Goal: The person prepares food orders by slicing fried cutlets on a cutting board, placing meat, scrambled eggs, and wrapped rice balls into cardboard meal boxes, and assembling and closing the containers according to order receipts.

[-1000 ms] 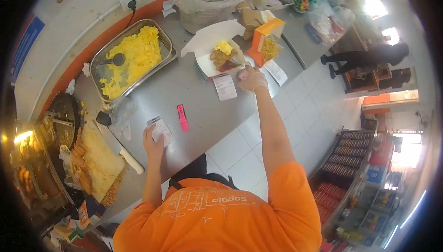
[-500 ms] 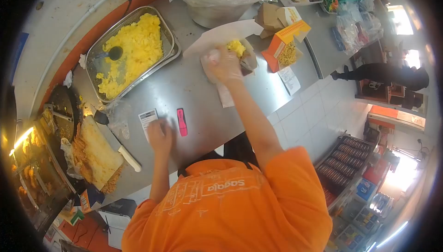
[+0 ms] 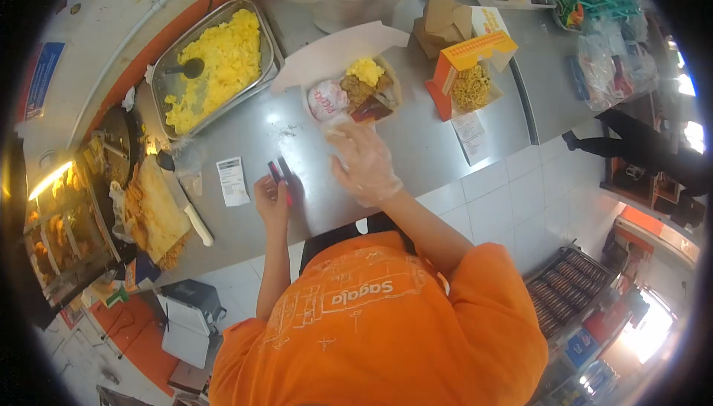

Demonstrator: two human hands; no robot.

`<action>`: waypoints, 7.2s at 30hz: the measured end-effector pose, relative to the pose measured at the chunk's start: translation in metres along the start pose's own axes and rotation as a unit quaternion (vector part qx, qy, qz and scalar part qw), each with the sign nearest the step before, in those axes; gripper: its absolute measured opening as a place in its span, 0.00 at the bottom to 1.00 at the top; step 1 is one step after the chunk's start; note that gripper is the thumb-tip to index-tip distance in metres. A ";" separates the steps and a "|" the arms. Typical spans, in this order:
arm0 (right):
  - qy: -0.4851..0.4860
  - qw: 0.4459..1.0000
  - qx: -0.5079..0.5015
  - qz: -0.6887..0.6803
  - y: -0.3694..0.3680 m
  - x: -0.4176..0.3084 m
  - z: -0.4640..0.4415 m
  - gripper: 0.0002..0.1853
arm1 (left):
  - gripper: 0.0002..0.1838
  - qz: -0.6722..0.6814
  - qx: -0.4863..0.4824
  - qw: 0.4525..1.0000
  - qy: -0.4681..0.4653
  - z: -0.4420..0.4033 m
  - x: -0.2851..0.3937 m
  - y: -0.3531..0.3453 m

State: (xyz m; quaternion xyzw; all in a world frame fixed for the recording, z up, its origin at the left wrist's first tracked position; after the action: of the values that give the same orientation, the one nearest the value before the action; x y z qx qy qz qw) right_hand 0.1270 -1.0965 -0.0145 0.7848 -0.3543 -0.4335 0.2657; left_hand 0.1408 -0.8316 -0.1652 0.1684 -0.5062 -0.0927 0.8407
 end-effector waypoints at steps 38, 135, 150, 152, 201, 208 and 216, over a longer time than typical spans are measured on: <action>-0.217 0.880 -0.089 -0.413 -0.022 0.082 0.114 0.13 | 0.20 -0.145 -0.042 0.962 -0.228 0.127 0.085 -0.118; 0.191 0.938 -0.268 0.107 -0.008 0.102 0.043 0.39 | 0.41 -0.405 -0.174 0.770 -0.462 0.029 0.138 -0.172; -0.321 0.894 -0.148 0.275 0.156 0.250 0.108 0.11 | 0.25 -0.108 -0.280 0.898 -0.323 0.122 0.146 -0.313; -0.272 0.885 -0.224 0.305 0.127 0.244 0.103 0.10 | 0.27 -0.022 -0.301 0.930 -0.209 0.100 0.120 -0.361; -0.090 0.994 -0.066 -0.002 0.225 0.358 0.063 0.24 | 0.31 -0.098 -0.080 0.963 -0.237 0.081 0.226 -0.354; -0.027 0.993 -0.114 0.007 0.209 0.376 0.080 0.28 | 0.29 -0.158 -0.061 0.935 -0.313 0.086 0.205 -0.355; -0.038 0.976 -0.188 0.100 0.211 0.356 0.097 0.38 | 0.28 -0.250 -0.042 0.903 -0.348 0.115 0.196 -0.356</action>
State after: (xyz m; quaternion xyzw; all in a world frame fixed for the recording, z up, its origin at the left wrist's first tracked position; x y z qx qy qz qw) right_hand 0.1066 -1.5153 -0.0835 0.6641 -0.3536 -0.4932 0.4367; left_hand 0.1373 -1.2473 -0.0892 0.2104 -0.7037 -0.3735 0.5666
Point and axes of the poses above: each hand's wrist, its own z-axis away from the middle knuckle, its own y-axis out of the back of the hand, x = y × z, the point moved 10 cm from there along -z, towards the middle knuckle, and after that the axes turned 12 degrees about y, right-handed, at the moved point
